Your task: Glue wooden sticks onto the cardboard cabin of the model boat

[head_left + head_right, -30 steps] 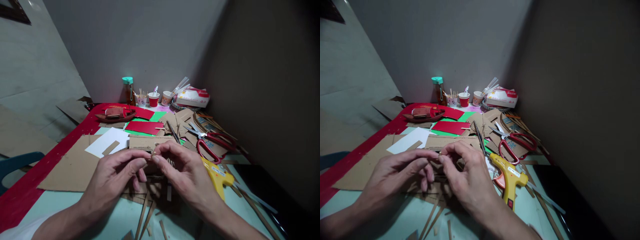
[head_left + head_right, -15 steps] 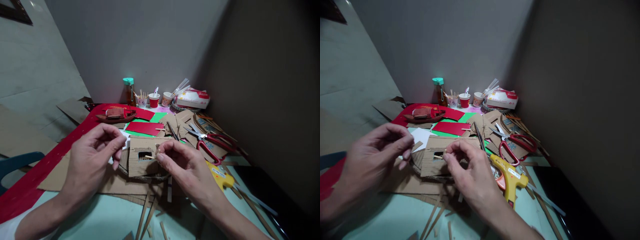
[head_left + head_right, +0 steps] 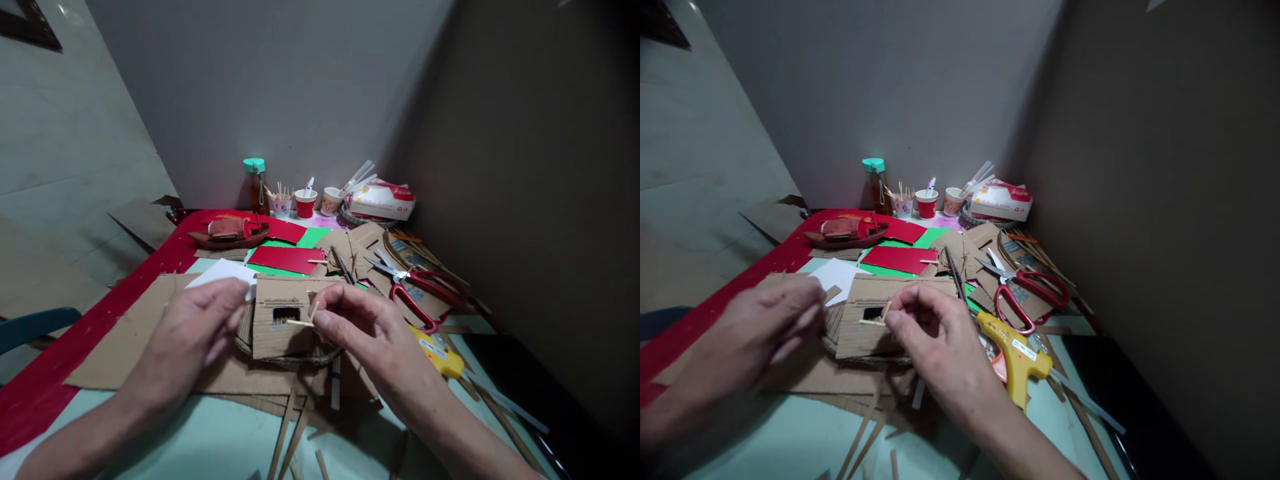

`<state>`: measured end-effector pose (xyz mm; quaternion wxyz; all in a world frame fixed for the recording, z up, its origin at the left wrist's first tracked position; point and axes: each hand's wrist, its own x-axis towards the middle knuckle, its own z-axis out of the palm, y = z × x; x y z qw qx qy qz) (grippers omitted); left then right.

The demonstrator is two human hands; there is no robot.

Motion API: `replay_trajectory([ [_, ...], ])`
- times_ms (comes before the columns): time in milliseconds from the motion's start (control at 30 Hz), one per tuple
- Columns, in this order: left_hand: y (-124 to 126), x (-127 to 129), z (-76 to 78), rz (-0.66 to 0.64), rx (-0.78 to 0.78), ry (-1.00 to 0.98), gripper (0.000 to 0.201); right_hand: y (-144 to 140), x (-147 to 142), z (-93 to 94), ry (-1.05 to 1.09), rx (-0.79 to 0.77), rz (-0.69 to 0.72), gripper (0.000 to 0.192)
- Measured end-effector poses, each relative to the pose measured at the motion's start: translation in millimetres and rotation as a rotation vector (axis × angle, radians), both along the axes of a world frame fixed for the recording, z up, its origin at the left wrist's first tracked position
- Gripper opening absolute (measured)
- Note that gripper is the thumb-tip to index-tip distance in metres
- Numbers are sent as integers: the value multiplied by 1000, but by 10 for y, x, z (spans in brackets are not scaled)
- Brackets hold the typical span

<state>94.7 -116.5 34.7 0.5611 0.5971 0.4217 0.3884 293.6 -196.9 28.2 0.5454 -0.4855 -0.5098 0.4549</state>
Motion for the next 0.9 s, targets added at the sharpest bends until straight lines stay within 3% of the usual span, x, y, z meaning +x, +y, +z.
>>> replay_trajectory([
  [67,-92,29,-72,-173,-71,80,49,-14,-12,3,3,-13,20,17],
  [133,-176,67,-90,-235,-15,118,42,-29,-24,12,-13,-17,31,15],
  [300,-267,120,-33,-215,199,264,38,-51,-46,40,-61,-11,40,13],
  [500,-240,72,-22,-252,138,263,36,-54,-44,-3,-71,39,-10,12],
  [600,-210,50,-38,-279,9,206,40,-65,-50,-48,-213,192,-179,9],
  [667,-196,44,-48,-246,-49,161,41,-71,-61,-75,-403,382,-287,4],
  [800,-194,46,-44,-213,-84,115,42,-71,-79,-139,-767,732,-294,9],
  [900,-225,66,-11,-200,-86,107,42,-64,-84,-193,-914,829,-307,14],
])
